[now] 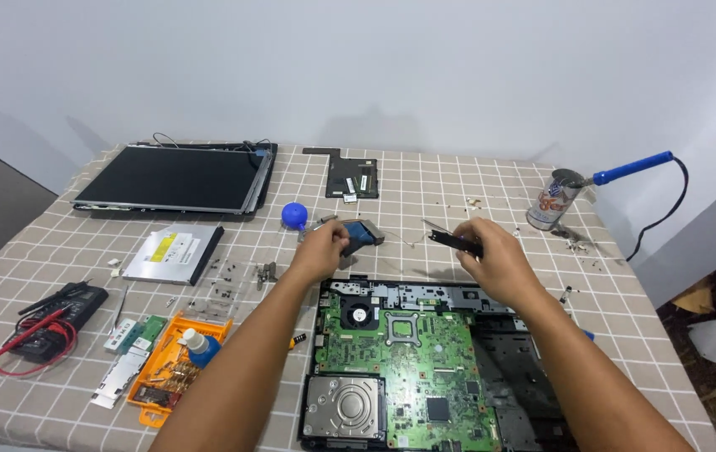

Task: Disassembling the internal components and base of a laptop using a screwdriver and prying tools.

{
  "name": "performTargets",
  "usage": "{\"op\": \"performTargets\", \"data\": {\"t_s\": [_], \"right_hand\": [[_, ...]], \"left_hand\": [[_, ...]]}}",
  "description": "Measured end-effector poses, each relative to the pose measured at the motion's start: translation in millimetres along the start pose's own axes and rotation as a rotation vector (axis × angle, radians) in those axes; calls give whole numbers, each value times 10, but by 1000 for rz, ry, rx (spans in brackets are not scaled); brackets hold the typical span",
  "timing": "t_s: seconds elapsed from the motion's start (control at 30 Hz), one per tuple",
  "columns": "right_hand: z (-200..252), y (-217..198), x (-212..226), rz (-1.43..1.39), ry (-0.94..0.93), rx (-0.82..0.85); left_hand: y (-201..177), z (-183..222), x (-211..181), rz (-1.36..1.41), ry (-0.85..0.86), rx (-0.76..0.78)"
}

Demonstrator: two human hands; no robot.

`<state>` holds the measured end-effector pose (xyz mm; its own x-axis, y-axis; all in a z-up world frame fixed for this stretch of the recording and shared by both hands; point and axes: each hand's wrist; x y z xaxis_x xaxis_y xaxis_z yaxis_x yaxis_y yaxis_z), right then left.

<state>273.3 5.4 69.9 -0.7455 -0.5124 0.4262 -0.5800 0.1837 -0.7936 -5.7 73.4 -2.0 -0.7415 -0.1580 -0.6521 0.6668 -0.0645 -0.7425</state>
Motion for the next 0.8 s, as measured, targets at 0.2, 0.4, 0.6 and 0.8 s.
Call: {"op": "performTargets", "data": {"t_s": [0.2, 0.4, 0.6, 0.8], "right_hand": [[163, -328, 64, -153, 131, -3], [307, -508, -145, -182, 91, 160], [452, -379, -527, -208, -43, 179], [542, -253, -563, -108, -85, 173]], "left_hand": [[-178, 657, -329, 314, 337, 100], [132, 732, -223, 279, 331, 92], [196, 736, -197, 0, 463, -20], [266, 746, -222, -108, 449, 1]]}}
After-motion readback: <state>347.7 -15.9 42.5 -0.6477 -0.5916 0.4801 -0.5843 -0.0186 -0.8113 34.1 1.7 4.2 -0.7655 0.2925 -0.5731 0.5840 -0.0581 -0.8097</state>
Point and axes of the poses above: each hand's wrist, its own z-axis away from the middle knuckle, its own y-axis out of the palm, x = y × z, and after that the axes turned 13 degrees about -y, right-handed
